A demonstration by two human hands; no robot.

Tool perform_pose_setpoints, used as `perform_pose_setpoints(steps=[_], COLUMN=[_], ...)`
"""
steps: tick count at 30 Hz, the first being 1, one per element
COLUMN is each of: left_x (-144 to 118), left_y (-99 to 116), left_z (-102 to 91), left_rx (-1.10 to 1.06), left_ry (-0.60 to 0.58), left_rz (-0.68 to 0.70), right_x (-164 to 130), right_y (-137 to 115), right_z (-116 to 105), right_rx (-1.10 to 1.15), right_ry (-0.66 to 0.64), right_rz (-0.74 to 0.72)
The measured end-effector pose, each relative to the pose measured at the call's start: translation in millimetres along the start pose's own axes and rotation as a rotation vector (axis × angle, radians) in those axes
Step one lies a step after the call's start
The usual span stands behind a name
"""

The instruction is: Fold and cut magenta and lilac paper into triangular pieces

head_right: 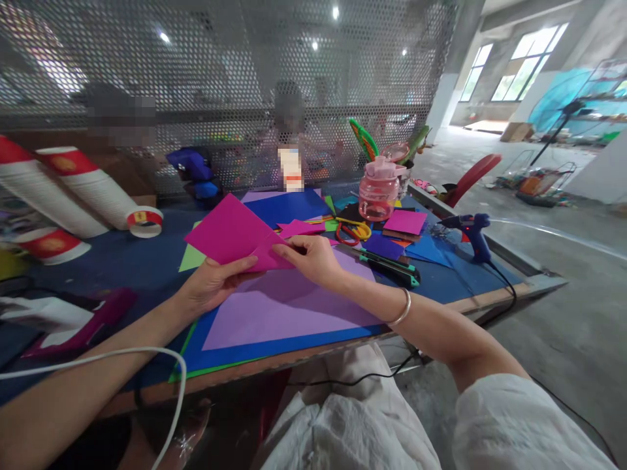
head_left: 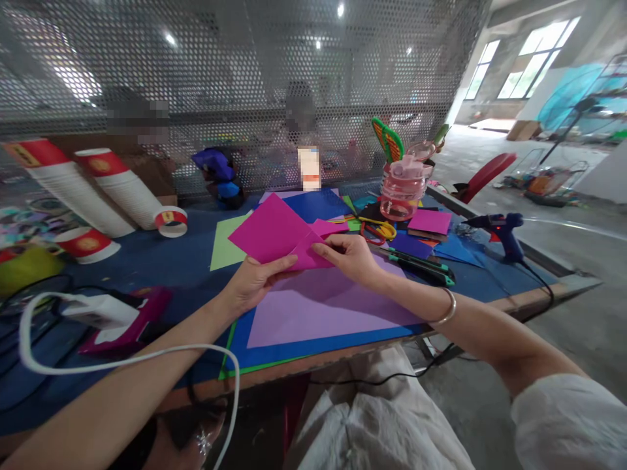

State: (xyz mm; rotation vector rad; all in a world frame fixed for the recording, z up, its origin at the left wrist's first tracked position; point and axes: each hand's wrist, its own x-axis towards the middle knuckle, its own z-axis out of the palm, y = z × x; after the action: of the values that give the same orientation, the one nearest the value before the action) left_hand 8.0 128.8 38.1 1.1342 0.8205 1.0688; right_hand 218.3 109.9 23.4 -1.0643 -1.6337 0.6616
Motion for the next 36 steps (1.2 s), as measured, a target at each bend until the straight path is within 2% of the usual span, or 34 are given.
perform_pose_setpoints(steps=[6, 11, 14, 18, 30, 36], left_x=[-1.3, 4.7, 9.9, 11.4, 0.8, -0.9], left_y=[-1.2, 2.8, 6.9, 11.3, 11.5, 11.4], left_z=[4.1, -0.5, -4.5, -5.5, 4.4, 8.7], left_rx=[-0.027, -0.059, -0.091, -0.162, -0.159, -0.209], left_ry=[0.069, 0.119, 0.156, 0.186, 0.145, 0.201], left_rz=[0.027, 0.104, 0.134, 0.111, 0.04, 0.021], right_x=[-1.9, -0.4, 1.6, 2.1, -1.2, -1.1], right_y=[-2.7, -2.1, -2.6, -4.4, -10.7, -11.6], right_z=[2.7, 3.3, 3.5, 4.8, 1.7, 4.0], right_rx=[0.009, 0.084, 0.211, 0.308, 0.216, 0.271], right_ry=[0.006, 0.005, 0.01, 0.05, 0.093, 0.077], right_rz=[-0.017, 0.098, 0.138, 0.11, 0.055, 0.004])
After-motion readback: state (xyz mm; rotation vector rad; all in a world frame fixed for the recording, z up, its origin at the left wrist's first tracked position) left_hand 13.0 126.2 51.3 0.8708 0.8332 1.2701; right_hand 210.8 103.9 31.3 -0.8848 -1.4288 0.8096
